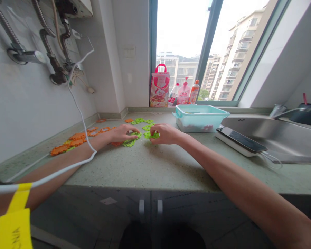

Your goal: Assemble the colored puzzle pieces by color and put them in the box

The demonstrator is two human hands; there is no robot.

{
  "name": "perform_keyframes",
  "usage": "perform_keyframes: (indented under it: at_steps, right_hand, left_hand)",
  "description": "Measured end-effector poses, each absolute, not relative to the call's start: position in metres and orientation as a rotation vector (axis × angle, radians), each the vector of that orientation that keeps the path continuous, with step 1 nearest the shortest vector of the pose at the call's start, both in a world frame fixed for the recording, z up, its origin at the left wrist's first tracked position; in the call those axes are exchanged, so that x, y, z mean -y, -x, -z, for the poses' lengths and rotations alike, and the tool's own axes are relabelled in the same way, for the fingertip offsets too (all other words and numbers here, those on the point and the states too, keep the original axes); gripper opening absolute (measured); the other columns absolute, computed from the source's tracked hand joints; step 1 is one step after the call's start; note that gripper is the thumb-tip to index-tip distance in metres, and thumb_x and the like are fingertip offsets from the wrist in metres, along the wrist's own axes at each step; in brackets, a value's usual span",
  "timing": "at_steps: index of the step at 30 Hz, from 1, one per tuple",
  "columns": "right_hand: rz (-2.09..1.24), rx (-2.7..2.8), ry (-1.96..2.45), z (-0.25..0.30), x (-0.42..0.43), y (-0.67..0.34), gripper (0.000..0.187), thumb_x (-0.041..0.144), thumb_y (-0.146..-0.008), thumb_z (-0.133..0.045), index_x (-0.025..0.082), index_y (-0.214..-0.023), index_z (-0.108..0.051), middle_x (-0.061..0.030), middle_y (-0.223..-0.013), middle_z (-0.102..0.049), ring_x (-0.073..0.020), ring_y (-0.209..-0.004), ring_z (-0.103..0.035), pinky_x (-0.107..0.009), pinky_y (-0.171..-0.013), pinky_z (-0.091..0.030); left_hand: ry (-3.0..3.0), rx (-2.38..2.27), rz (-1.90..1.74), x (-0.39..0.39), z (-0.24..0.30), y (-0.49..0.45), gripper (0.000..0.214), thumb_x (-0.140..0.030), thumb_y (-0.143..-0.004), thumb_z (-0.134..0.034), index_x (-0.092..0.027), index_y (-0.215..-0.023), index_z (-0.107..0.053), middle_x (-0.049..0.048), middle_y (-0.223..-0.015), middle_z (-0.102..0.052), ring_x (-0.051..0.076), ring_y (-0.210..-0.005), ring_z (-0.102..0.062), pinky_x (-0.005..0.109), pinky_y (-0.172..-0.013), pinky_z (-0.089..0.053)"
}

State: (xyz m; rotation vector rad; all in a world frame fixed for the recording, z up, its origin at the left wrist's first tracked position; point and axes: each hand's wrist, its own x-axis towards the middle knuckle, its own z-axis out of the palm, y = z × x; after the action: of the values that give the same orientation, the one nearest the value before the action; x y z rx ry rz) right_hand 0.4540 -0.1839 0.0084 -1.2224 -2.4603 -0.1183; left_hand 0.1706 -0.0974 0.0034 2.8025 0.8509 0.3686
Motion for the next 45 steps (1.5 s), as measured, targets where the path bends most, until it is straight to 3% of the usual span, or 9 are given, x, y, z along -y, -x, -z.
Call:
perform_keyframes:
  at_steps: [8,16,24,33,45]
  right_hand:
    - [0.204,2.372,1.239,-0.0162,0.1884,-0.4564,0.021,0.04,-0.087,-0.075,0.022,-0.098,-0.072,-0.005,-0.1,-0.073,-0.0171,-0.081,-0.061,-0.029,-0.074,-0.036]
    - [-0.045,2.573,1.464,-0.0113,0.1822,-0.4584,0.023,0.041,-0.086,-0.076,0.022,-0.098,-0.075,-0.0054,-0.097,-0.078,-0.0195,-0.082,-0.066,-0.028,-0.069,-0.038]
    - [-0.026,2.574,1.467,-0.0142,0.1859,-0.4582,0.026,0.044,-0.086,-0.075,0.023,-0.1,-0.076,-0.0049,-0.098,-0.079,-0.0192,-0.083,-0.067,-0.027,-0.068,-0.038]
    - [0.003,2.571,1.399,-0.0094,0.183,-0.4595,0.023,0.043,-0.084,-0.076,0.023,-0.097,-0.076,-0.0036,-0.095,-0.079,-0.0193,-0.081,-0.067,-0.028,-0.068,-0.039]
    - [-0.002,2.557,1.371,-0.0089,0.1831,-0.4599,0.022,0.041,-0.084,-0.075,0.023,-0.097,-0.076,-0.0031,-0.098,-0.078,-0.0177,-0.082,-0.065,-0.026,-0.068,-0.038]
  left_hand:
    - [-2.773,-0.846,-0.361,0.0984,-0.0044,-0.1708,0.055,-0.065,-0.097,-0.059,-0.024,-0.129,-0.074,0.0068,-0.132,-0.075,0.024,-0.116,-0.069,0.029,-0.094,-0.053]
    - [-2.771,-0.899,-0.349,0.1004,-0.0062,-0.1708,0.057,-0.068,-0.095,-0.06,-0.025,-0.128,-0.075,0.0073,-0.131,-0.075,0.026,-0.115,-0.069,0.03,-0.093,-0.053]
    - [-2.763,-0.867,-0.346,0.0996,-0.0067,-0.1717,0.059,-0.069,-0.095,-0.059,-0.023,-0.129,-0.075,0.0075,-0.134,-0.074,0.025,-0.119,-0.069,0.028,-0.095,-0.053]
    - [-2.808,-0.844,-0.3,0.0977,-0.0079,-0.1669,0.063,-0.07,-0.095,-0.06,-0.024,-0.135,-0.074,0.009,-0.138,-0.073,0.027,-0.124,-0.068,0.033,-0.107,-0.049]
    - [-2.815,-0.867,-0.312,0.1016,-0.0087,-0.1711,0.067,-0.076,-0.093,-0.06,-0.024,-0.133,-0.074,0.009,-0.138,-0.072,0.028,-0.124,-0.067,0.034,-0.107,-0.049]
